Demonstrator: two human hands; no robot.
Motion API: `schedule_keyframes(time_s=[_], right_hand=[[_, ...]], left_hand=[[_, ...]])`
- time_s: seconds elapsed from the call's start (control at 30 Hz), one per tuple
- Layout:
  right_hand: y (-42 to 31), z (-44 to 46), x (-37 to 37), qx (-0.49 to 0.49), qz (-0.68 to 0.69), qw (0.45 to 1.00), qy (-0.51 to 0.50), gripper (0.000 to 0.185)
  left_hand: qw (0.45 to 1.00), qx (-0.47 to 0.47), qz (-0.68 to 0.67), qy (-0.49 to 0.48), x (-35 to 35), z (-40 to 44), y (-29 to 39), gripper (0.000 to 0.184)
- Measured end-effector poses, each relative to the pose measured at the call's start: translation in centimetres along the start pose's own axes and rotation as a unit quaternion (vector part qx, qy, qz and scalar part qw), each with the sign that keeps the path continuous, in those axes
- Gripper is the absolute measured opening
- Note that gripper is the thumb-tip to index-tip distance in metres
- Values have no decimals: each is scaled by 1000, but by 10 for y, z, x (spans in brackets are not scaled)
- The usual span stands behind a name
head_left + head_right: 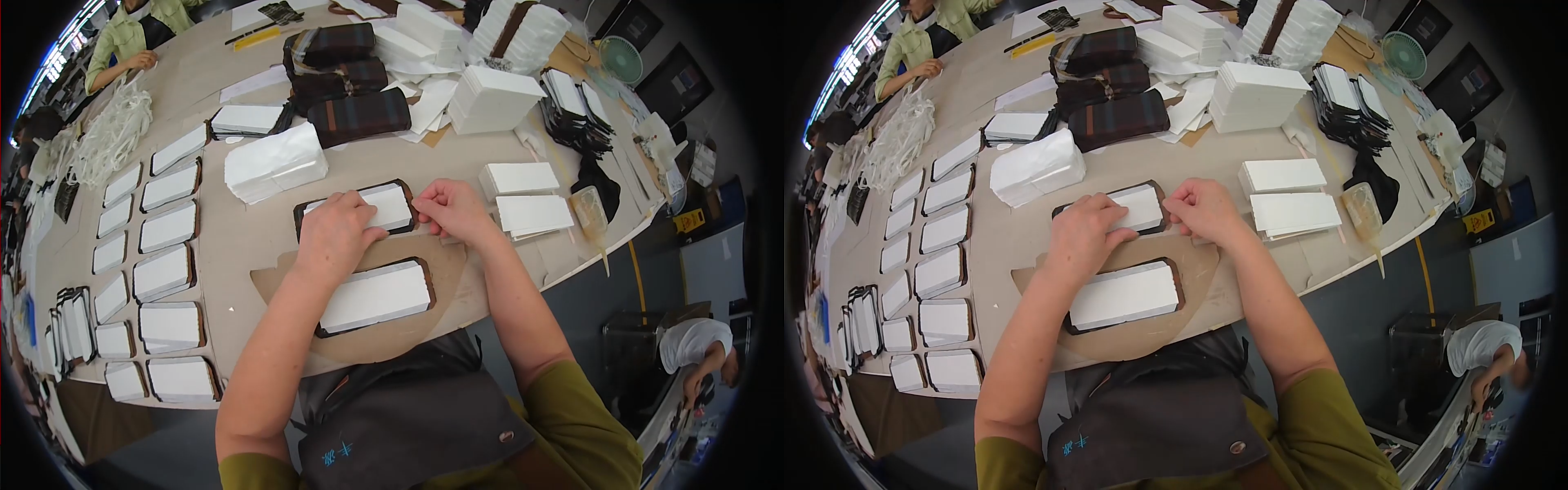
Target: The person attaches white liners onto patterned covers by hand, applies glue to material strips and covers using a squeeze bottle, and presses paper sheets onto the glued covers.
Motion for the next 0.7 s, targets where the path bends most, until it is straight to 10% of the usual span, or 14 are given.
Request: schedule_keyframes(time_s=[0.7], right_hand=[[-13,2,-4,-10,-44,997,-63,22]], left_hand=[[1000,-16,-3,0,-6,-3,-6,25]])
Point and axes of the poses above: each hand's wrist, its own z-axis towards the middle knuckle, its own x-axis out of the back of the hand, y = z × x, the point moved 7 cm from there along z, towards the middle knuckle, and after that the axes turned 11 degrees about -z, right-handed, at the moved point
